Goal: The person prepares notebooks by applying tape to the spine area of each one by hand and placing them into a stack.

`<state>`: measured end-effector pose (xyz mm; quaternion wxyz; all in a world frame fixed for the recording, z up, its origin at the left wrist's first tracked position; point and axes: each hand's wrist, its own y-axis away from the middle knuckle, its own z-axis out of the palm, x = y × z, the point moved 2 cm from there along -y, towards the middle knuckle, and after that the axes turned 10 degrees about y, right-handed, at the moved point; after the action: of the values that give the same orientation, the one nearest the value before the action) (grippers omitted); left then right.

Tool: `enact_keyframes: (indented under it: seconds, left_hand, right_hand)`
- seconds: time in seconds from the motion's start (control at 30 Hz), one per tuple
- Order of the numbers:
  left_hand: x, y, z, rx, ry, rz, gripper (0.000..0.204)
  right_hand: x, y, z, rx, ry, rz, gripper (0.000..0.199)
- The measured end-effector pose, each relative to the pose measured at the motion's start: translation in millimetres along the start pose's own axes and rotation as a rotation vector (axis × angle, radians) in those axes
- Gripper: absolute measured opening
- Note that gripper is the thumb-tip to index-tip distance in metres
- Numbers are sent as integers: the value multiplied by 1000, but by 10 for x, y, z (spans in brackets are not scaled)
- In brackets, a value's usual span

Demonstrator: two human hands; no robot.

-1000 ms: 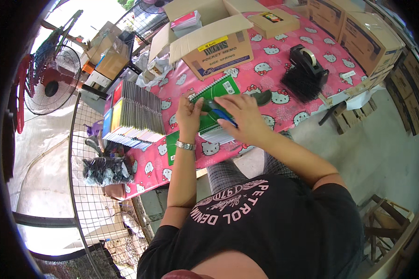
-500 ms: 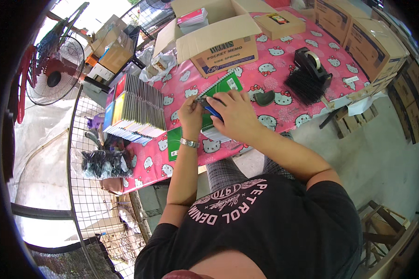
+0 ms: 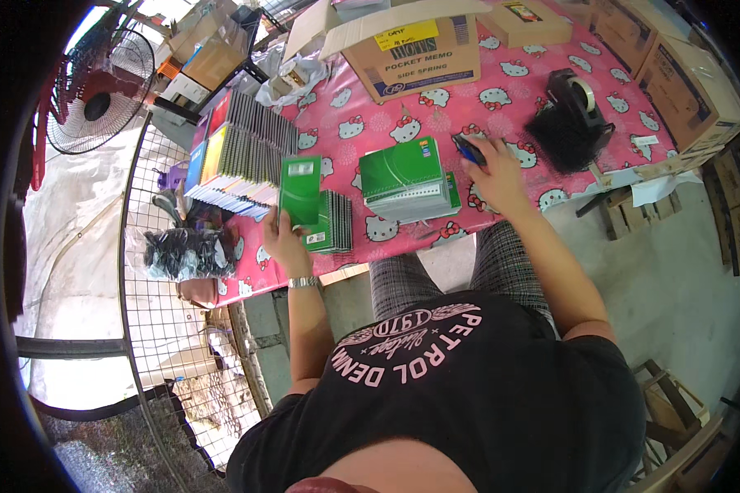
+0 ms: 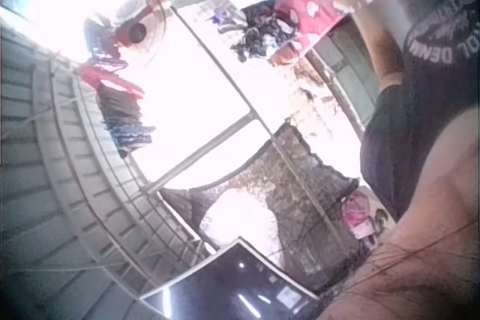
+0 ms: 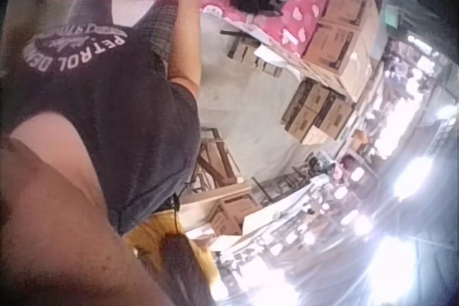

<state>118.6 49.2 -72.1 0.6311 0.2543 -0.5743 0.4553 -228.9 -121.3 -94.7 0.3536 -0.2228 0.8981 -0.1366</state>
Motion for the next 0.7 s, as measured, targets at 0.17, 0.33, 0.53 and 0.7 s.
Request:
enact_keyframes:
  seconds: [0.17,0.33,0.53,0.7]
  left_hand:
    - [-499,-51,-769,39,-552,319,24]
    - [-618,-8,-840,-33,-788,43,32]
    - [-362,55,-325,-88,-896,512,29]
    - [427,598,1165,-827,-657,960,28]
  right_hand:
    - [518,528,682,-108,459,-188,46]
    - [1020,-296,268,89,662,134,39]
    - [1724,-500,269,-104,924,1,23]
    - [1691,-597,290,-156,952,-29,24]
